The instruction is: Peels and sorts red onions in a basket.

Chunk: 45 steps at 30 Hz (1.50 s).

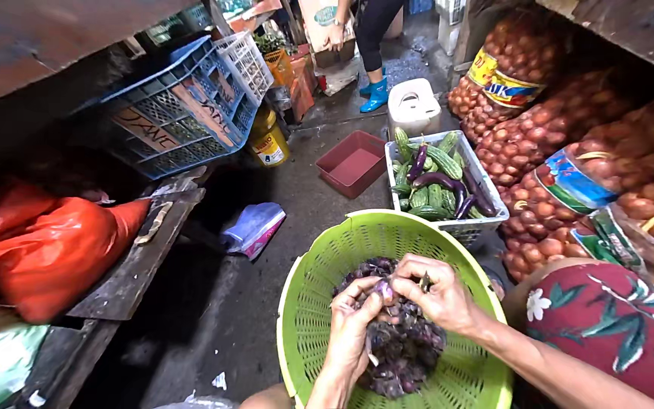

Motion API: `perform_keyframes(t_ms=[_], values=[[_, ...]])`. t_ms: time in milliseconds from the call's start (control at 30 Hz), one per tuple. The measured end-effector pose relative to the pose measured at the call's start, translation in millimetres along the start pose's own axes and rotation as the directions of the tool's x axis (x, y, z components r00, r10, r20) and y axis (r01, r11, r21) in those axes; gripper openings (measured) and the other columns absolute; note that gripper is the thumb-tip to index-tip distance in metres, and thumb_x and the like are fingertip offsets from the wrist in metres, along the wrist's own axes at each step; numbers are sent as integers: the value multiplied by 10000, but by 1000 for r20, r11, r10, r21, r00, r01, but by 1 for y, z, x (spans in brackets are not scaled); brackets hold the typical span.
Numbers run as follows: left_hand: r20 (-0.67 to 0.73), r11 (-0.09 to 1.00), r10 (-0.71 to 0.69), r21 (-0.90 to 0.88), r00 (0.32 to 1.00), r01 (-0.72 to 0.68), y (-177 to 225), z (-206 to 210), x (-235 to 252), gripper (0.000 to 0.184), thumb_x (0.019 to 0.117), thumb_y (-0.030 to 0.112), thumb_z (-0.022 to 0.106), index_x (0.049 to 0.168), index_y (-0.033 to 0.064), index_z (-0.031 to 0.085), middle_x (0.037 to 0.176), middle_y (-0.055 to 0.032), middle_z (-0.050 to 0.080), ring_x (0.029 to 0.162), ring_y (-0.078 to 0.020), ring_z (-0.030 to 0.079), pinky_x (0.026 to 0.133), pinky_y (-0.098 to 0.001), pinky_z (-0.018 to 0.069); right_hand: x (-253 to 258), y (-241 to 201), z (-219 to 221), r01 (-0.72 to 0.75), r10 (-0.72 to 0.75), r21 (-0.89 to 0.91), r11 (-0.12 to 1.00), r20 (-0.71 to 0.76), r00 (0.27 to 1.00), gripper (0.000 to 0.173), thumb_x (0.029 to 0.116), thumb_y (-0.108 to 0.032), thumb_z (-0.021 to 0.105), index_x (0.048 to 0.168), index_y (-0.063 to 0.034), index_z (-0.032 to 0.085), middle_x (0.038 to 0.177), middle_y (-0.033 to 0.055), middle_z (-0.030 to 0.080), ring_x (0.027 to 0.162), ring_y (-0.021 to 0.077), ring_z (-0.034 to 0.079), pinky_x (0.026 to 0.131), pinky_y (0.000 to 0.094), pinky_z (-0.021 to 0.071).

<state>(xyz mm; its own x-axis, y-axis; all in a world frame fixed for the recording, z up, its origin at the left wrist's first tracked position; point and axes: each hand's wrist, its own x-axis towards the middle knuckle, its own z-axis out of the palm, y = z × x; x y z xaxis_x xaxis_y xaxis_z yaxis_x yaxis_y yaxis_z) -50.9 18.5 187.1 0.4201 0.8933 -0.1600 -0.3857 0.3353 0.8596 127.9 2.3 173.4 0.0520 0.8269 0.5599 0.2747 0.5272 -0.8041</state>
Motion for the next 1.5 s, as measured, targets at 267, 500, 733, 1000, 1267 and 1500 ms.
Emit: perform_keyframes(t_ms=[267, 500, 733, 1000, 1267, 1500], values=[[11, 937, -144, -321, 990, 140, 3, -6, 6, 175, 962, 53, 596, 1105, -7, 675, 970, -128, 732, 793, -163, 739, 692, -286, 634, 24, -21, -14, -810, 763, 88, 579, 290, 577, 315, 1065, -307, 449, 1303, -102, 426, 917, 33, 536, 626, 105, 556, 551, 286, 509], [-126, 992, 26, -118, 992, -41, 11, -2, 6, 338, 951, -61, 548, 1283, -31, 607, 1073, -122, 723, 835, -180, 742, 713, -326, 644, 17, -27, -20, -568, 586, -169, 806, 363, 724, 453, 1107, -265, 307, 1475, -87, 502, 808, 53, 601, 588, 144, 564, 566, 335, 513], [-184, 999, -8, 38, 983, 15, 10, 0, 4, 288, 987, -32, 516, 1265, -21, 593, 1003, -83, 721, 798, -140, 718, 672, -295, 620, 15, -24, -22, -583, 447, 52, 810, 589, 673, 569, 1077, -258, 310, 1628, -119, 296, 1639, 98, 376, 1352, 103, 515, 1102, 322, 426], [-180, 998, 36, 52, 983, -27, 4, -1, 4, 290, 949, -82, 542, 1229, -37, 604, 952, -96, 732, 699, -120, 702, 608, -256, 601, 13, -32, -6, -789, 603, 293, 540, 519, 606, 472, 1059, -250, 385, 1518, -198, 293, 766, -51, 477, 546, 51, 464, 507, 228, 430], [-172, 995, 94, 57, 981, -85, 0, 0, 4, 315, 900, -129, 571, 1203, -54, 609, 949, -108, 733, 702, -132, 708, 613, -269, 610, 9, -31, -2, -800, 567, 345, 491, 571, 594, 533, 1027, -222, 425, 1531, -222, 253, 731, -47, 491, 496, 46, 449, 447, 209, 400], [-178, 996, 89, 34, 980, -84, 0, 1, 3, 284, 906, -112, 562, 1180, -49, 601, 907, -103, 732, 673, -119, 696, 600, -257, 599, 3, -26, 2, -692, 488, 290, 661, 535, 690, 413, 1052, -229, 426, 1461, -195, 386, 744, -50, 531, 506, 33, 443, 460, 208, 387]])
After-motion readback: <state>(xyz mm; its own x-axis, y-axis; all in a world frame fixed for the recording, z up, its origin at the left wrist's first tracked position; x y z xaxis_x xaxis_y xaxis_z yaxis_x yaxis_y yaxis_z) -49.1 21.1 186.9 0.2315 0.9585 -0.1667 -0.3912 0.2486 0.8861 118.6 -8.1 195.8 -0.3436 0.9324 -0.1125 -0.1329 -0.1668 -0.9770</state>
